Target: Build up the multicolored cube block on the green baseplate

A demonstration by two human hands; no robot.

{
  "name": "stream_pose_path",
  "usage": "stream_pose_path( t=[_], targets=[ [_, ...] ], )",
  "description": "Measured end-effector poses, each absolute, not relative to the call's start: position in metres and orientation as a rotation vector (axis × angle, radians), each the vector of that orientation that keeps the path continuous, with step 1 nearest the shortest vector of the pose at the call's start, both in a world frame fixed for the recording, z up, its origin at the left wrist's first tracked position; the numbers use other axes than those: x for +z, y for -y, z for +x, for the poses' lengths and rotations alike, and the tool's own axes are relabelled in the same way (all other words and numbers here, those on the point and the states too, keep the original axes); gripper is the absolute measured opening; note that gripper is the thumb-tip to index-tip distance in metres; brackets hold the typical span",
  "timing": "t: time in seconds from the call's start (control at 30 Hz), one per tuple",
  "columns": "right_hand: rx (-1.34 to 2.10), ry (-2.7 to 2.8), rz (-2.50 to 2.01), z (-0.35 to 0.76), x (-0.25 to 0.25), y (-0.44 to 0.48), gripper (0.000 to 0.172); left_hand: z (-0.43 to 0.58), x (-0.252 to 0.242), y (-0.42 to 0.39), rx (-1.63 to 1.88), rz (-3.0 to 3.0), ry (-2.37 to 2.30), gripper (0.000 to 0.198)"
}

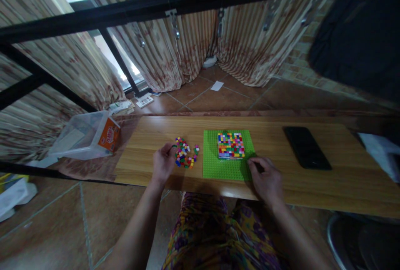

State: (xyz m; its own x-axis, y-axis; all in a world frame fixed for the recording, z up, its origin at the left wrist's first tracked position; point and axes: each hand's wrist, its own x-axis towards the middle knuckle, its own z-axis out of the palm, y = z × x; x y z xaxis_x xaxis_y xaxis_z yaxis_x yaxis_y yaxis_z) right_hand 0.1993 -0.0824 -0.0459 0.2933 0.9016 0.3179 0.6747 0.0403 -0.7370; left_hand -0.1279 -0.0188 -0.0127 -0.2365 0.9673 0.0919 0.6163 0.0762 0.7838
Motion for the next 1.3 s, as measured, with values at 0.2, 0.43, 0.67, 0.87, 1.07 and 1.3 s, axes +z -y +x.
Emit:
stream_pose_path(
  t=[0.2, 0.43, 0.67, 0.87, 1.07, 1.3],
  targets=[
    [0.334, 1.443, -1.696, 0.200, -0.048, 0.083, 0.032, -0.129, -0.010, 0.010, 0.816, 1.687, -2.023, 0.029],
    [0.328, 1.450, -1.712, 0.200, -0.046, 0.083, 0.033, -0.125, -0.014, 0.011, 0.744, 1.817, -1.976, 0.033],
    [0.316, 1.457, -1.716, 0.200, -0.046, 0.083, 0.034, -0.126, -0.015, 0.010, 0.919, 1.743, -1.915, 0.022],
    [0.312, 1.462, -1.718, 0.200, -0.045, 0.083, 0.035, -0.123, -0.018, 0.004, 0.890, 1.625, -1.964, 0.026],
    [0.321, 1.465, -1.717, 0.201, -0.047, 0.084, 0.033, -0.123, -0.010, -0.014, 0.718, 1.967, -1.972, 0.034],
    [0.312, 1.457, -1.710, 0.200, -0.048, 0.083, 0.032, -0.121, 0.005, -0.038, 0.244, 2.288, -1.818, 0.045]
  ],
)
